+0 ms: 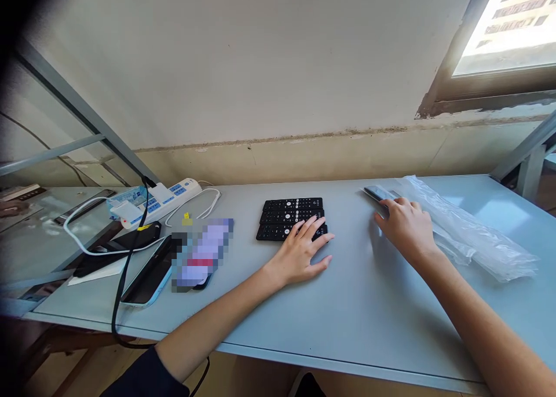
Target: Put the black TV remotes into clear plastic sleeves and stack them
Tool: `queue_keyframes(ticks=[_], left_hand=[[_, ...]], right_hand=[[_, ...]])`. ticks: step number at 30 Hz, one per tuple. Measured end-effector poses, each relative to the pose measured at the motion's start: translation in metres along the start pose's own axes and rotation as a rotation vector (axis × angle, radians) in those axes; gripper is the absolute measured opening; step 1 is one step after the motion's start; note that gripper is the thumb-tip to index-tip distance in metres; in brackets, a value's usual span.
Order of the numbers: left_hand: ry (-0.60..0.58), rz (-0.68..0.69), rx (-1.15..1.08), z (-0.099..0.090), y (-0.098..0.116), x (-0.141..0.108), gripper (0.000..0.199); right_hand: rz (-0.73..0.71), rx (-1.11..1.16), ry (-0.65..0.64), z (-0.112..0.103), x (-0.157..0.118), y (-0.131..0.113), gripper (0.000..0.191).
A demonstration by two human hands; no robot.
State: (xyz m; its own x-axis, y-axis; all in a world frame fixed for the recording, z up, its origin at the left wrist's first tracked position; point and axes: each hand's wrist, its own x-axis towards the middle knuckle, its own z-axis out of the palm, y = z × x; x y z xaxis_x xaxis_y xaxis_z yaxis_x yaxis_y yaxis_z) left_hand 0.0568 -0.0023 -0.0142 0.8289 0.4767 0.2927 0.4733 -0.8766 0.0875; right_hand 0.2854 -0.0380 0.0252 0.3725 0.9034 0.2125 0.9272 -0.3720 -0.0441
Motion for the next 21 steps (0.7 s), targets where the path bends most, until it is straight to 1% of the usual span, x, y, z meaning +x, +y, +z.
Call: queue_keyframes(ticks=[3, 8, 11, 14, 19, 21], left_hand=[[0.002, -0.014, -0.001, 0.0, 0.0, 0.0, 0.042], [0.0, -0.024, -0.005, 0.001, 0.0, 0.0, 0.044], [0.005, -0.013, 0.001, 0.0, 0.0, 0.0, 0.044], [0.019, 0.03, 0.031, -0.002, 0.001, 0.0, 0.043], [0.021, 0.13, 0.083, -0.004, 0.005, 0.0, 0.039], [0.01, 0.176, 0.097, -0.003, 0.007, 0.001, 0.037]], right_hand=[[0.025, -0.011, -0.01, -0.002, 0.001, 0.002, 0.037], [0.134, -0.061, -0.098, -0.017, -0.001, -0.006, 0.045], [0.147, -0.057, -0.115, -0.021, -0.001, -0.009, 0.046], [0.148, -0.042, -0.111, -0.021, -0.001, -0.01, 0.046], [0.23, 0.031, -0.155, -0.023, -0.002, -0.012, 0.056], [0.234, 0.038, -0.165, -0.023, -0.002, -0.014, 0.056]])
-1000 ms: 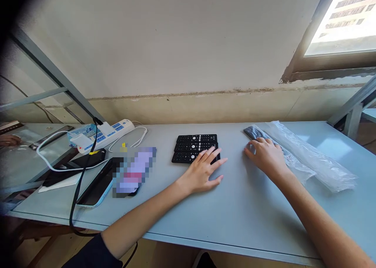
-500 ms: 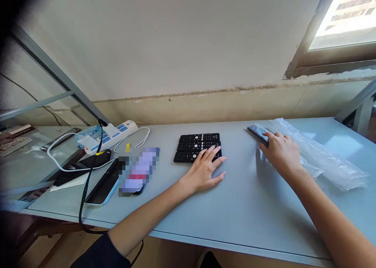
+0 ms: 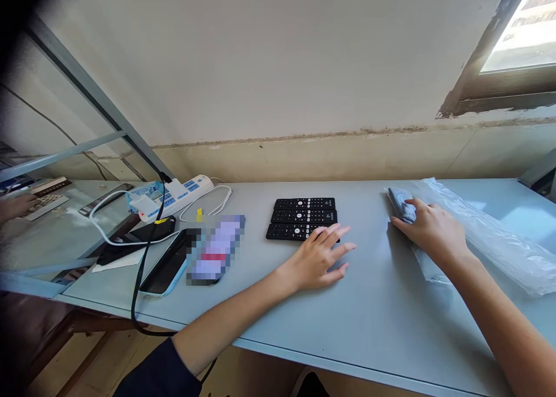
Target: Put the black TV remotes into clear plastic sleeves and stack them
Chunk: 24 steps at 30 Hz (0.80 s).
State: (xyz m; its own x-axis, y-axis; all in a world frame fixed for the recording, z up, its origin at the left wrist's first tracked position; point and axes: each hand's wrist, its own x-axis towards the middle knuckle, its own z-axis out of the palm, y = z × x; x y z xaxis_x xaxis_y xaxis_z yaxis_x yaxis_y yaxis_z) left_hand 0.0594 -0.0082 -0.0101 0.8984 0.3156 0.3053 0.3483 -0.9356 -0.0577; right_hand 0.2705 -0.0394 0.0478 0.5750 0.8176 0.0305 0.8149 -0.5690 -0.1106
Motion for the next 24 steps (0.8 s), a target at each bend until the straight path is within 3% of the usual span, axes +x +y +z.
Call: queue_keyframes(ticks=[5, 12, 18, 24], left_hand=[[-0.014, 0.06, 0.025, -0.001, 0.001, 0.0, 0.033], [0.048, 0.131, 0.065, -0.003, -0.001, -0.001, 0.029], [0.044, 0.171, 0.111, -0.006, -0.003, -0.002, 0.027], [0.065, 0.146, 0.132, -0.009, -0.008, -0.004, 0.028]], right_hand=[[-0.058, 0.026, 0.017, 0.006, 0.0, -0.007, 0.048], [-0.136, 0.0, -0.1, 0.015, -0.004, -0.014, 0.06], [-0.216, -0.033, 0.006, 0.03, -0.004, -0.014, 0.056], [-0.156, 0.137, 0.036, 0.015, -0.006, -0.016, 0.06]])
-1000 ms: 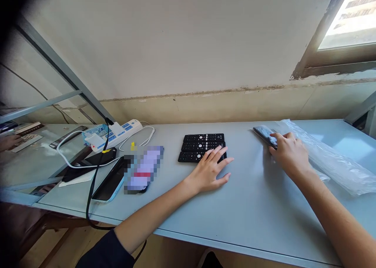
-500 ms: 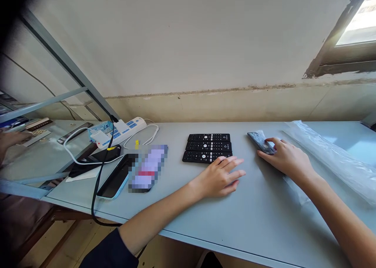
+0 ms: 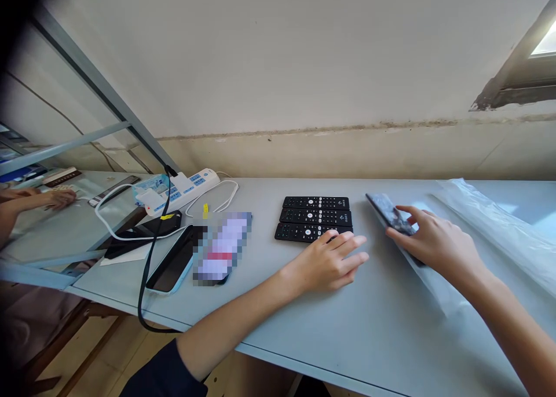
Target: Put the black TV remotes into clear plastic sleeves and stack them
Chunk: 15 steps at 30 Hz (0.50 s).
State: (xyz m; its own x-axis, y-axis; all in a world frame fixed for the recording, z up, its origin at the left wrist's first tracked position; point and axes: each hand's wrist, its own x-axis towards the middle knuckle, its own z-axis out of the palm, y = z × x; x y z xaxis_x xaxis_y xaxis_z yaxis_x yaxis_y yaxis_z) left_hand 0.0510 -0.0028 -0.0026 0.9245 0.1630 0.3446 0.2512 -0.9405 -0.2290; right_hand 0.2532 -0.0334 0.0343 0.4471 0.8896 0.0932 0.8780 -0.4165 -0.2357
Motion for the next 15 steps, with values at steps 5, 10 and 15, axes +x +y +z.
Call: queue_keyframes(ticks=[5, 10, 15], left_hand=[[0.045, 0.005, 0.01, -0.003, 0.002, 0.0, 0.037], [0.142, -0.003, 0.032, -0.005, 0.008, -0.001, 0.04], [0.185, -0.078, 0.011, 0.006, 0.011, -0.003, 0.038]], right_hand=[[-0.023, 0.164, 0.296, -0.01, -0.014, -0.012, 0.057], [-0.442, 0.2, 0.309, -0.007, -0.028, -0.019, 0.041], [-0.792, 0.189, 0.181, 0.002, -0.035, -0.024, 0.038]])
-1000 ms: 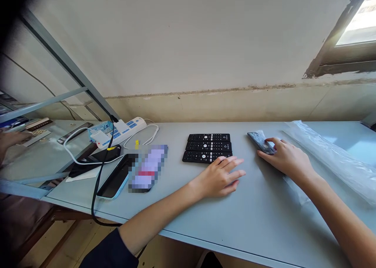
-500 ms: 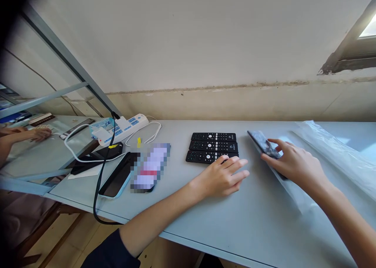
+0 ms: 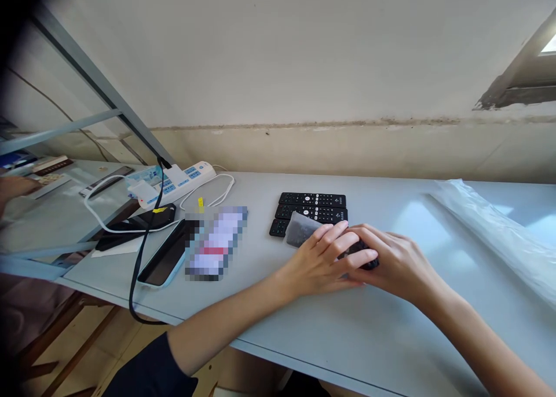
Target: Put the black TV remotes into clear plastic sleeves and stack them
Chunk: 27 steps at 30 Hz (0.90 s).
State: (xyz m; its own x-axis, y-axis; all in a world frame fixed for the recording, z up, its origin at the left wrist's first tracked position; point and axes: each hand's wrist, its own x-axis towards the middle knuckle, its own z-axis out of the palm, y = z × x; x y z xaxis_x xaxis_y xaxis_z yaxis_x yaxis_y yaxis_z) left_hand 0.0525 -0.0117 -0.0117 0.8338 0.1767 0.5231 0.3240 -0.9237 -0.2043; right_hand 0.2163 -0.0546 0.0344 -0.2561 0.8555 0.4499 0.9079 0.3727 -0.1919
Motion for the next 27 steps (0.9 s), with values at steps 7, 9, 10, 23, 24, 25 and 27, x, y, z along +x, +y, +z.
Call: queue_keyframes(ticks=[7, 9, 10, 23, 24, 25, 27], left_hand=[[-0.04, -0.173, 0.082, 0.007, -0.005, 0.004, 0.041], [-0.101, -0.173, 0.035, 0.005, -0.008, 0.005, 0.044], [-0.126, -0.17, 0.004, 0.004, -0.009, 0.005, 0.046], [0.052, -0.357, -0.012, -0.008, -0.018, 0.004, 0.047], [0.059, -0.38, -0.014, -0.008, -0.021, 0.004, 0.045], [0.066, -0.406, -0.017, -0.008, -0.025, 0.003, 0.043], [0.085, -0.464, -0.021, -0.008, -0.03, 0.002, 0.038]], right_hand=[[-0.489, -0.186, 0.298, 0.007, -0.001, 0.003, 0.016], [-0.513, -0.202, 0.303, 0.008, 0.0, 0.002, 0.014], [-0.519, -0.19, 0.301, 0.008, 0.0, 0.001, 0.014], [-0.138, 0.005, 0.501, -0.014, 0.001, 0.012, 0.01], [0.0, 0.078, 0.538, -0.015, 0.002, 0.014, 0.013], [0.146, 0.159, 0.57, -0.015, 0.002, 0.017, 0.015], [0.408, 0.332, 0.602, -0.015, 0.003, 0.022, 0.021]])
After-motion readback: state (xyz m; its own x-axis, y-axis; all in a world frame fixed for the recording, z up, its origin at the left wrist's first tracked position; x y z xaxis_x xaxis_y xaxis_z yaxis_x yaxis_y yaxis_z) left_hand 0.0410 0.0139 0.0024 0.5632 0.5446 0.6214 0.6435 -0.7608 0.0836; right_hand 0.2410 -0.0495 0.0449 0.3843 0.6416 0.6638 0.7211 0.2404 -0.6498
